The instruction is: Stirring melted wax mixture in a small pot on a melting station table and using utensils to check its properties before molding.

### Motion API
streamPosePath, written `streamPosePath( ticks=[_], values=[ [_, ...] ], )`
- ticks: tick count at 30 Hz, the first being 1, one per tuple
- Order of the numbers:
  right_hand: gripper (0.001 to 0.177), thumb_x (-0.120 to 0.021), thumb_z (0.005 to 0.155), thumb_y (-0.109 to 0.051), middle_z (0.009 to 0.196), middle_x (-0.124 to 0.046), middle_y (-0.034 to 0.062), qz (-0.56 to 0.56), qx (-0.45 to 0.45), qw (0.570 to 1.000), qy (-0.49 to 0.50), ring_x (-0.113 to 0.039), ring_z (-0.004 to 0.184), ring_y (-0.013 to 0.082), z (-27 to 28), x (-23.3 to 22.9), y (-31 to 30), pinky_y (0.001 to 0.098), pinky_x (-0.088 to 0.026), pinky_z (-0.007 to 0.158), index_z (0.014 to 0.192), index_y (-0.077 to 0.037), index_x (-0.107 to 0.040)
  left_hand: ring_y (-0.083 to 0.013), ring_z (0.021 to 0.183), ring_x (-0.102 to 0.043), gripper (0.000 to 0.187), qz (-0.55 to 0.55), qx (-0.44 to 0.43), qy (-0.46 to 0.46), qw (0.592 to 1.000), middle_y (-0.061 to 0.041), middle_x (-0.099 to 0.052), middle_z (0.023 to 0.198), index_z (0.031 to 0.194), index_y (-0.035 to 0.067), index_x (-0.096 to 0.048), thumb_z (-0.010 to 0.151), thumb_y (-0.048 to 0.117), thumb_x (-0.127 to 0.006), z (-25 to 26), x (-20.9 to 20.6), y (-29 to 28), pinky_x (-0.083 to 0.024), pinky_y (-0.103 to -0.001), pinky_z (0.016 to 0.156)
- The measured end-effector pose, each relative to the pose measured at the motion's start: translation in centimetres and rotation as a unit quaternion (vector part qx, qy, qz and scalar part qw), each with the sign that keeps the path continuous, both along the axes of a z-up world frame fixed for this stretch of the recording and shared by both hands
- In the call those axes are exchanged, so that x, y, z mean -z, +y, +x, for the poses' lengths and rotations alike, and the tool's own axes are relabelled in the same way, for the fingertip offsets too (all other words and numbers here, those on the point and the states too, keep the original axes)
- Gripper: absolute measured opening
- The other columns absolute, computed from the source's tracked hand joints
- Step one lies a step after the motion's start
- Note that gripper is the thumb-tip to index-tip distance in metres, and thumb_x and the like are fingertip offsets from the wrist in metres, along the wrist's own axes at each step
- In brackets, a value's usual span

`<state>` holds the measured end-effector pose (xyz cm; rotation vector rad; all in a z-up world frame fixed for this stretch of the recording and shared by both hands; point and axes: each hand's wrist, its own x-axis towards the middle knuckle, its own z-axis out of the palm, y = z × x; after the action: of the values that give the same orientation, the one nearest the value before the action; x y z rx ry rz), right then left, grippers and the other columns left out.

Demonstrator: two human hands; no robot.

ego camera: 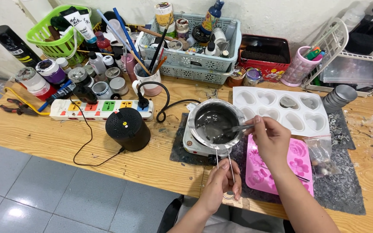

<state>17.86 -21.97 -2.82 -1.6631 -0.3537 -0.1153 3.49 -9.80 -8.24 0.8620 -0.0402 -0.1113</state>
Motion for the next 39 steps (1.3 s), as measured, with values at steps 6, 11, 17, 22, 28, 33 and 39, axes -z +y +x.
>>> streamPosePath(
  ticks=[6,11,17,22,28,33,39],
  values=[
    [0.026,-0.057,0.109,-0.017,0.077,-0.071,0.0057,0.032,0.009,0.999,-0.010,-0.055,0.058,0.0031,0.5,-0.3,-0.6,0.0180,-0.039,0.050,0.099,0.003,-0.072,-0.0151,0.058,-0.056,0.040,-0.006,-0.001,0.003,1.000,-0.004,-0.052,0.066,0.106,0.006,-0.048,0.115,0.040,-0.029,0.0,0.2,-0.1,-0.049,-0.028,0.058],
    [0.026,-0.057,0.110,-0.017,0.078,-0.071,0.0057,0.026,0.002,0.999,-0.030,-0.056,0.060,0.0032,0.5,-0.1,-0.6,0.0181,-0.039,0.052,0.101,0.003,-0.072,-0.0153,0.057,-0.056,0.040,-0.006,-0.002,0.005,1.000,-0.004,-0.052,0.066,0.106,0.006,-0.048,0.114,0.040,-0.030,0.0,0.3,-0.1,-0.048,-0.028,0.057],
    [0.025,-0.057,0.109,-0.016,0.077,-0.071,0.0064,0.015,-0.010,0.999,-0.033,-0.056,0.060,0.0037,0.5,0.4,-0.3,0.0183,-0.041,0.052,0.102,0.003,-0.073,-0.0153,0.058,-0.057,0.039,-0.010,0.001,-0.001,1.000,-0.004,-0.052,0.067,0.107,0.005,-0.048,0.115,0.040,-0.030,0.0,0.2,-0.1,-0.048,-0.028,0.058],
    [0.025,-0.058,0.108,-0.016,0.074,-0.070,0.0078,0.028,-0.021,0.999,-0.003,-0.054,0.056,0.0042,0.7,0.3,-0.3,0.0192,-0.040,0.050,0.100,0.004,-0.072,-0.0154,0.058,-0.057,0.039,-0.019,0.007,-0.003,1.000,-0.004,-0.052,0.068,0.110,0.004,-0.048,0.115,0.038,-0.029,0.1,0.3,0.1,-0.048,-0.028,0.058],
    [0.030,-0.056,0.109,-0.019,0.071,-0.069,0.0090,0.048,-0.018,0.998,0.032,-0.048,0.048,0.0060,1.8,-1.7,-0.8,0.0212,-0.035,0.044,0.097,0.005,-0.072,-0.0168,0.063,-0.059,0.031,-0.030,0.018,-0.005,0.999,-0.006,-0.054,0.073,0.118,0.003,-0.048,0.112,0.030,-0.035,0.1,-0.9,0.7,-0.051,-0.030,0.063],
    [0.030,-0.057,0.108,-0.020,0.073,-0.069,0.0078,0.037,-0.046,0.998,0.020,-0.051,0.052,0.0047,4.2,-2.4,-1.1,0.0204,-0.038,0.045,0.098,0.004,-0.072,-0.0154,0.061,-0.057,0.030,-0.018,-0.006,0.004,1.000,-0.005,-0.053,0.071,0.116,0.002,-0.048,0.114,0.028,-0.032,0.1,-0.2,0.8,-0.048,-0.029,0.060],
    [0.030,-0.058,0.107,-0.021,0.074,-0.070,0.0076,0.002,-0.060,0.998,0.015,-0.053,0.055,0.0042,5.2,-3.2,-0.6,0.0207,-0.040,0.045,0.099,0.003,-0.074,-0.0154,0.061,-0.056,0.031,0.008,-0.024,-0.001,1.000,-0.005,-0.053,0.071,0.115,0.004,-0.047,0.113,0.030,-0.031,-0.5,-0.4,0.6,-0.049,-0.029,0.061]
  ],
)
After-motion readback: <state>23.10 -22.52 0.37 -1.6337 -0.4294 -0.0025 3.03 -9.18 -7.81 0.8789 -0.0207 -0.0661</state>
